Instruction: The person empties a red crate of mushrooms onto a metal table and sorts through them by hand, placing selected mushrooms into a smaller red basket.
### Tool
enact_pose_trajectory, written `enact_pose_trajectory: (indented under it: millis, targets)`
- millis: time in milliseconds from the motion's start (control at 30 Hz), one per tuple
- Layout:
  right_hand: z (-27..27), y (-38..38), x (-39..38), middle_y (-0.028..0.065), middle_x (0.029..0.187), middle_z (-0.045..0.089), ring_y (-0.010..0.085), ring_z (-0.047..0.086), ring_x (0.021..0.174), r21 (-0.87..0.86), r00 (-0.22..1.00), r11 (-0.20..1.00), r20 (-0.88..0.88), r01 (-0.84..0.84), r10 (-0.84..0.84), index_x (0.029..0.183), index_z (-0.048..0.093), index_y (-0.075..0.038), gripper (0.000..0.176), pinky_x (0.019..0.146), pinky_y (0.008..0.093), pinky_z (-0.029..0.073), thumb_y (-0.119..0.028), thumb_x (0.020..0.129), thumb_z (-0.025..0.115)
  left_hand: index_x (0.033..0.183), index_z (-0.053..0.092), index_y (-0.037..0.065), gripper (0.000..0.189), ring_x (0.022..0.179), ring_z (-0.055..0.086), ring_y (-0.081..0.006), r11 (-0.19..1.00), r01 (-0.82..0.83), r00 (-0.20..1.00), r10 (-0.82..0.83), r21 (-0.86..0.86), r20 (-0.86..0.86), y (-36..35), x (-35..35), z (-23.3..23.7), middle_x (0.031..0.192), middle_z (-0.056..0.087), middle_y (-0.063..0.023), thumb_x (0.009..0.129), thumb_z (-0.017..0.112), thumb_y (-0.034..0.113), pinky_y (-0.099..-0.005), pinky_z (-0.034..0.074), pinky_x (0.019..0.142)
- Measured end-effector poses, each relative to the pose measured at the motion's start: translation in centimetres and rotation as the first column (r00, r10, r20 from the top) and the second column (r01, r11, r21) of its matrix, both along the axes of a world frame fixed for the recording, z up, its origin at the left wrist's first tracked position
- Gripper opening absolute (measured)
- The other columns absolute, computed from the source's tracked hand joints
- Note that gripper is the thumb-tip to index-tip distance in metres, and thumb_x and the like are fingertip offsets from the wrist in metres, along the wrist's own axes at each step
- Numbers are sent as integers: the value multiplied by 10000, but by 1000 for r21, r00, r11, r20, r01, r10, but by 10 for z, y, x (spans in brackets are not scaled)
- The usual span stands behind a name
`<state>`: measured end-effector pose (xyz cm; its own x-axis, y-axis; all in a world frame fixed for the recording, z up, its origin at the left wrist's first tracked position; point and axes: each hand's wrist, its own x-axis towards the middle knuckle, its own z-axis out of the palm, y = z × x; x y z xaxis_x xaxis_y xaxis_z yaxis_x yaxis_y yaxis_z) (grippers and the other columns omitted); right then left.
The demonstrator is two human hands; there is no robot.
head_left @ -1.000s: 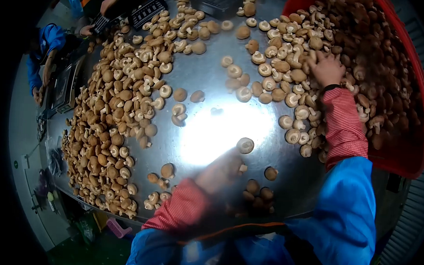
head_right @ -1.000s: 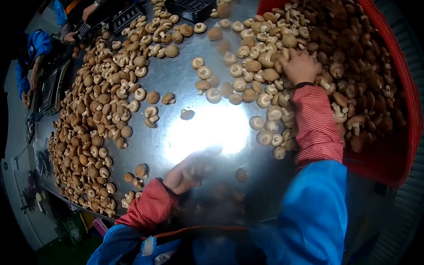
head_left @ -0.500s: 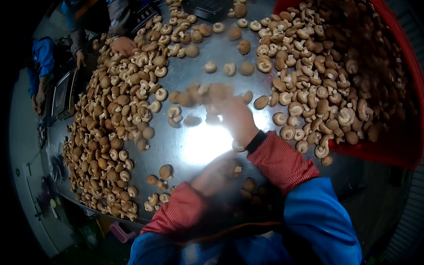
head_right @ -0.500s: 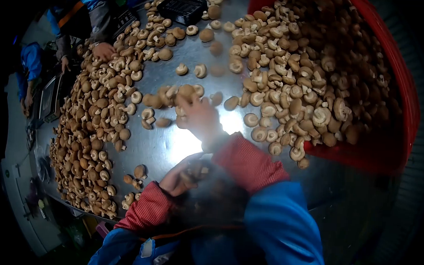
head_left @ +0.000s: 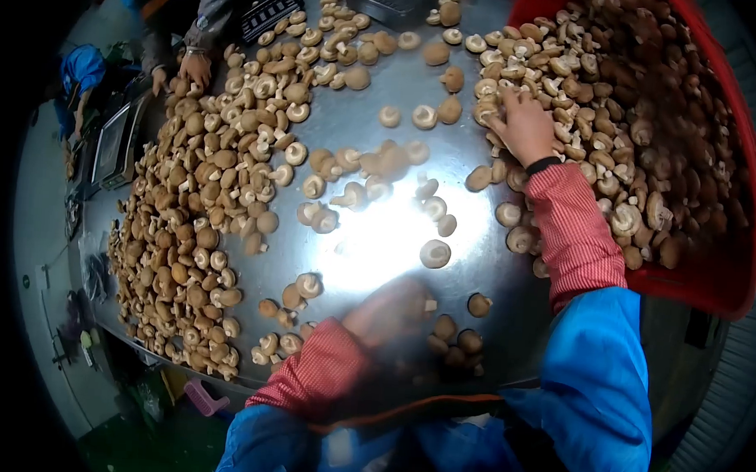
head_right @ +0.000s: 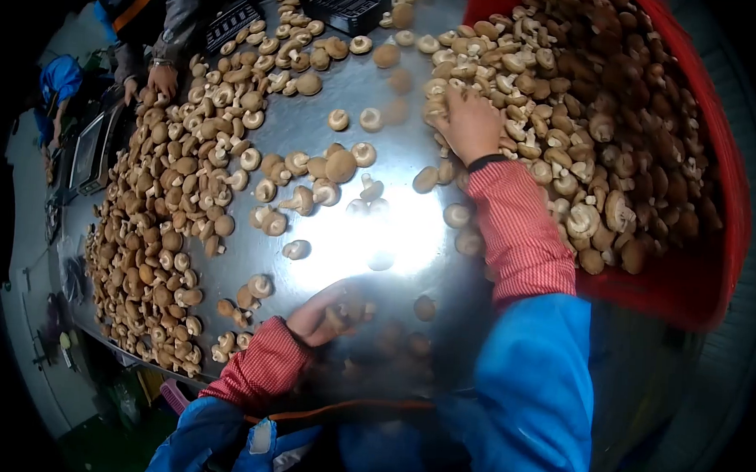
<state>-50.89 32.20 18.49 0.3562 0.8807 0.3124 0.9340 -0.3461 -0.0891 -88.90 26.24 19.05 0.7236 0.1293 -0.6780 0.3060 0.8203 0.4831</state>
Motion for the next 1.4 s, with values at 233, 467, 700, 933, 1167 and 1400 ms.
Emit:
enact_pose_trajectory:
  millis: [233, 467, 700, 933, 1167, 1400]
  targets:
    - [14, -4, -96, 150, 885, 667, 328, 643, 786, 232, 834, 946, -457, -225, 310, 1105, 653, -70, 305, 695, 407, 506, -207, 833, 671, 1444, 441, 143, 514, 1297, 490, -313, 995, -69, 996, 64, 74, 66, 18, 4, -8, 1412, 486, -123, 1024, 433, 438, -586, 429, 1037]
    - [17, -19, -152, 139, 975, 613, 326, 604, 918, 194, 612, 794, -542, -576, 576, 1156, 621, -109, 401, 792, 427, 486, -215, 786, 732, 1421, 463, 90, 509, 1218, 552, -318, 863, -405, 894, 443, -300, 69, 31, -2, -11, 1344, 534, -148, 1026, 367, 397, -608, 477, 990]
    - [0, 23, -149, 125, 1001, 603, 330, 593, 963, 95, 904, 918, -158, -386, 396, 1111, 603, -74, 396, 777, 435, 462, -223, 773, 744, 1294, 552, 92, 395, 1082, 621, -259, 936, -342, 920, 352, -85, 171, 10, -15, -12, 1194, 612, -112, 1013, 459, 353, -544, 537, 917]
    - [30, -47, -194, 110, 896, 544, 316, 560, 877, 91, 578, 687, -466, -721, 670, 1008, 577, -66, 354, 730, 396, 462, -221, 756, 771, 1358, 510, 119, 472, 1045, 636, -262, 858, -429, 890, 455, -282, 33, 26, -25, -1, 1230, 614, -101, 1011, 477, 437, -506, 563, 875]
    - [48, -33, -183, 83, 906, 570, 204, 573, 811, 0, 329, 654, -864, -757, 381, 1196, 600, -64, 458, 714, 328, 482, -254, 816, 771, 1413, 464, 102, 513, 1080, 626, -202, 966, -222, 957, 242, -137, 159, 16, -40, -14, 1268, 610, -88, 982, 569, 358, -343, 564, 814]
    - [-11, 16, -218, 121, 1068, 576, 315, 640, 847, -18, 819, 853, -292, -522, 495, 1320, 557, -150, 616, 711, 404, 540, -308, 763, 766, 1425, 427, 121, 665, 1224, 561, -236, 940, -170, 963, 95, 295, 253, 3, -57, 14, 1359, 524, -74, 904, 659, 464, -421, 526, 953]
